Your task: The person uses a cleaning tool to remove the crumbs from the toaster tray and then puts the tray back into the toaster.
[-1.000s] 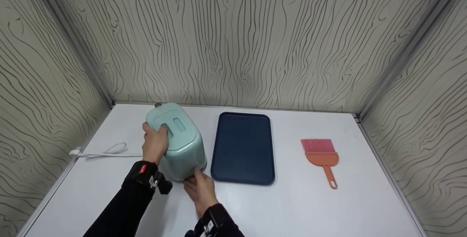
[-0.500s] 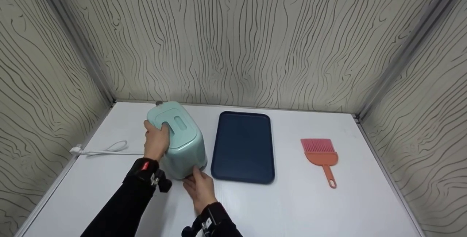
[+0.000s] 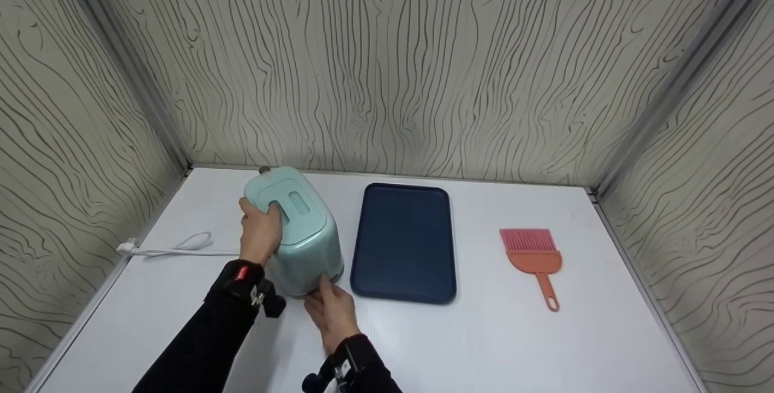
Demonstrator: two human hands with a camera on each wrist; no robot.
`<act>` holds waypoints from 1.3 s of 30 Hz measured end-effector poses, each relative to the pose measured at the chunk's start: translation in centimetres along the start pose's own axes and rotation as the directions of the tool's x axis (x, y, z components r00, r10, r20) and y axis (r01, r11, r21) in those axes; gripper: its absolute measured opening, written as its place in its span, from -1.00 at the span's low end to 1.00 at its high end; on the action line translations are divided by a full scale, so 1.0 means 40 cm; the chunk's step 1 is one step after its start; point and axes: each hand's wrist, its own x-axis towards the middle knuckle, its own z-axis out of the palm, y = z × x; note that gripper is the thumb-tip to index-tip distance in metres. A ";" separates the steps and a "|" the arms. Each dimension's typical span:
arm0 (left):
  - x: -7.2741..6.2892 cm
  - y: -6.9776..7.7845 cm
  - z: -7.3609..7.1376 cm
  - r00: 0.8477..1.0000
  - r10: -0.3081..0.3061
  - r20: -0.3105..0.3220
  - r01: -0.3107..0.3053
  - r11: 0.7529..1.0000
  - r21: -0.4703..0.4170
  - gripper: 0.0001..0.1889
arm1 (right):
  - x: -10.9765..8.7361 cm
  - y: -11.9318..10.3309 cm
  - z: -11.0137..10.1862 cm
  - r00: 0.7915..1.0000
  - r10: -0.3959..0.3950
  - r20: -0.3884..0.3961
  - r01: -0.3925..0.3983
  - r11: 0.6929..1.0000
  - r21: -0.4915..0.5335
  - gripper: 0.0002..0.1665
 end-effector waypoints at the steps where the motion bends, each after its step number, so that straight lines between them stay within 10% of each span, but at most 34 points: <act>1: 0.000 0.000 -0.001 1.000 0.000 0.001 0.000 1.000 0.002 -0.19 | 0.000 0.000 0.000 1.000 -0.002 0.003 0.002 1.000 -0.007 -0.21; 39: 0.001 -0.007 -0.009 1.000 0.030 0.007 -0.030 0.999 0.027 -0.18 | -0.013 0.011 0.001 0.997 0.015 -0.081 -0.018 0.999 -0.031 -0.44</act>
